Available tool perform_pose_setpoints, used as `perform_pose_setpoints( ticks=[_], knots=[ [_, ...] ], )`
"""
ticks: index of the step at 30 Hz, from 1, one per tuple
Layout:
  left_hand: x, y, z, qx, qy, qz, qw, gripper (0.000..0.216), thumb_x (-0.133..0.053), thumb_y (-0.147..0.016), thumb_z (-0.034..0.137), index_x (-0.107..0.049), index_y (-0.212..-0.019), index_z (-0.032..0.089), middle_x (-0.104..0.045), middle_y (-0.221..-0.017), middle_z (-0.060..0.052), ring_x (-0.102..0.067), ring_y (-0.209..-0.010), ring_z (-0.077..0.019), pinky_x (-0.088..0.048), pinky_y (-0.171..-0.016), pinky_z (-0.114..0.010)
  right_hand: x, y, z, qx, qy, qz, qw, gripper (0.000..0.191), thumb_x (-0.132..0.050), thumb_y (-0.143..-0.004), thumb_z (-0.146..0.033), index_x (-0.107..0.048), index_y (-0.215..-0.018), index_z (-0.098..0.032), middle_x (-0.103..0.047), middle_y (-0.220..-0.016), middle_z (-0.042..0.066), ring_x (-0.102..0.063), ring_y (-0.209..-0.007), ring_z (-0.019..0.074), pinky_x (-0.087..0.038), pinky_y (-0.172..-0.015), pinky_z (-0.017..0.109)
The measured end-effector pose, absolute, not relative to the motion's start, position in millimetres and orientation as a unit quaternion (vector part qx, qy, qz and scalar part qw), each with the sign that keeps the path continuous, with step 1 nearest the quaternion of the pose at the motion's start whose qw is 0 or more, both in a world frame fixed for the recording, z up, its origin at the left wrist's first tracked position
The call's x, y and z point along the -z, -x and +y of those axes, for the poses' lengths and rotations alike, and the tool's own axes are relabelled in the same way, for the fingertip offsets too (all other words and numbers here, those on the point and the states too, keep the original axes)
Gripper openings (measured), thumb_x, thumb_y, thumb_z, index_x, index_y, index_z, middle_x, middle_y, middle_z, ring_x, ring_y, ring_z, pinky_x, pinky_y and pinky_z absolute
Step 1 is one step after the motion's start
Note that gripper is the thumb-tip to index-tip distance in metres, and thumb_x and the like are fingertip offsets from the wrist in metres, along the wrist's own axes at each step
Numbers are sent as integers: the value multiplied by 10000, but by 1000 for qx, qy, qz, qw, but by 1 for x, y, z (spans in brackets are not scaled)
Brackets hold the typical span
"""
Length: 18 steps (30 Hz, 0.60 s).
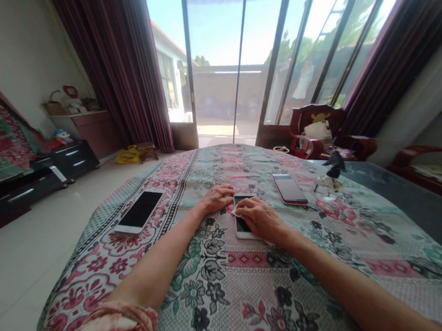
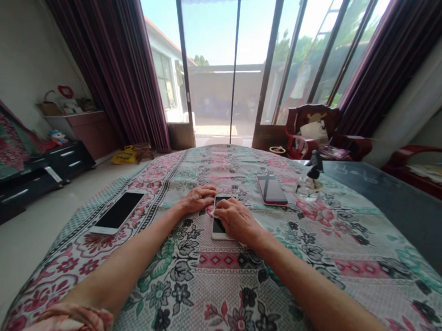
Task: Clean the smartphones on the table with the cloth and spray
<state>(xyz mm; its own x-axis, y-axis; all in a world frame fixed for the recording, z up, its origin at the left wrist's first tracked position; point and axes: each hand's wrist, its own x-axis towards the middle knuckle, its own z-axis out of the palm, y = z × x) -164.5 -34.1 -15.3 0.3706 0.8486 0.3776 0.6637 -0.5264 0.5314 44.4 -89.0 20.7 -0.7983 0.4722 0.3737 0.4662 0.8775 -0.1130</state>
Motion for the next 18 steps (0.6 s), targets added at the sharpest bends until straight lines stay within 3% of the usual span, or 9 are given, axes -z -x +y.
perform_pose_setpoints(
  ticks=[6,18],
  knots=[
    [20,164,-30,-341,-789,477,181,206,-571,-803,210,-742,-915,182,-666,-1119,-29,-623,-1040,-164,-467,-958,-242,-20,-47,-110,-11,233,-951,204,260,-463,-882,-109,-699,-939,-205,-657,-1018,59,-517,-867,173,-423,-821,315],
    [24,159,-29,-355,-764,519,144,209,-595,-792,206,-761,-918,204,-688,-1103,-20,-654,-1001,-164,-484,-936,-223,-15,-56,-136,-19,237,-944,230,240,-482,-862,-91,-680,-917,-216,-652,-1010,43,-519,-876,178,-436,-843,322]
  ],
)
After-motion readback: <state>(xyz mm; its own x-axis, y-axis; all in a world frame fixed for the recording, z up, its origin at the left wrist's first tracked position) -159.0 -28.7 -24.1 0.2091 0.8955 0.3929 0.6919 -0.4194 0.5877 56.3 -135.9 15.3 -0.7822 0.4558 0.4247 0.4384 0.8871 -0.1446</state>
